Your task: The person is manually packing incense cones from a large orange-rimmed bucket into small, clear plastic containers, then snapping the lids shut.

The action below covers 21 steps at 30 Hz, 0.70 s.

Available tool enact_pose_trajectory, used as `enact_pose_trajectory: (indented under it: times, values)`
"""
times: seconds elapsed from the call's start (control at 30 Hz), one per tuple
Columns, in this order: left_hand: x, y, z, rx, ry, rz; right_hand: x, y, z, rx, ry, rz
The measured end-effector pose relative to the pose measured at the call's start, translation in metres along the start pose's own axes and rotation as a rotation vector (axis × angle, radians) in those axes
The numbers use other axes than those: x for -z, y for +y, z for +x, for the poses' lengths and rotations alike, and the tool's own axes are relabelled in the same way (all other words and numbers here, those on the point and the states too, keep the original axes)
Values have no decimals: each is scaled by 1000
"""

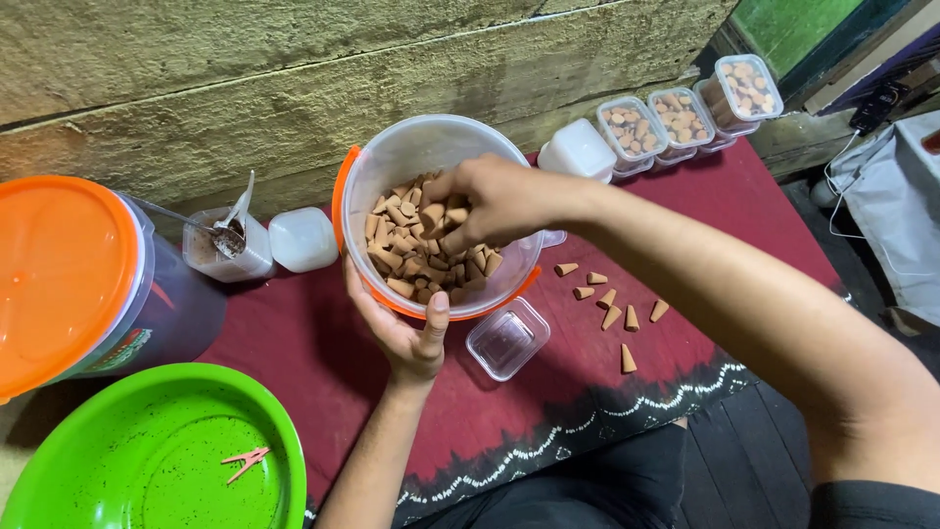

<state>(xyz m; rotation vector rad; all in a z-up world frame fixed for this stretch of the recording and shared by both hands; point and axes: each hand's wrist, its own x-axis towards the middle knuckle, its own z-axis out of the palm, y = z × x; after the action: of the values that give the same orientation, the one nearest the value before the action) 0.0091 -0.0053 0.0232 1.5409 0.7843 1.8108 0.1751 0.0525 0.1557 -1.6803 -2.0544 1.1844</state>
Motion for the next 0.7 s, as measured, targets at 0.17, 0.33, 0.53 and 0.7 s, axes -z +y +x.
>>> enact_pose_trajectory:
  times: [0.17, 0.33, 0.53, 0.7]
  values:
    - [10, -12, -4, 2, -18, -29, 39, -45, -61, 8, 99, 133]
    - [8, 4, -2, 30, -44, -33, 64, -9, -120, 136, 182, -77]
    - [1, -8, -3, -1, -16, -53, 16, 94, -148, -73, 378, -13]
    - [2, -11, -2, -43, -21, -63, -27, 168, -138, -377, 327, -220]
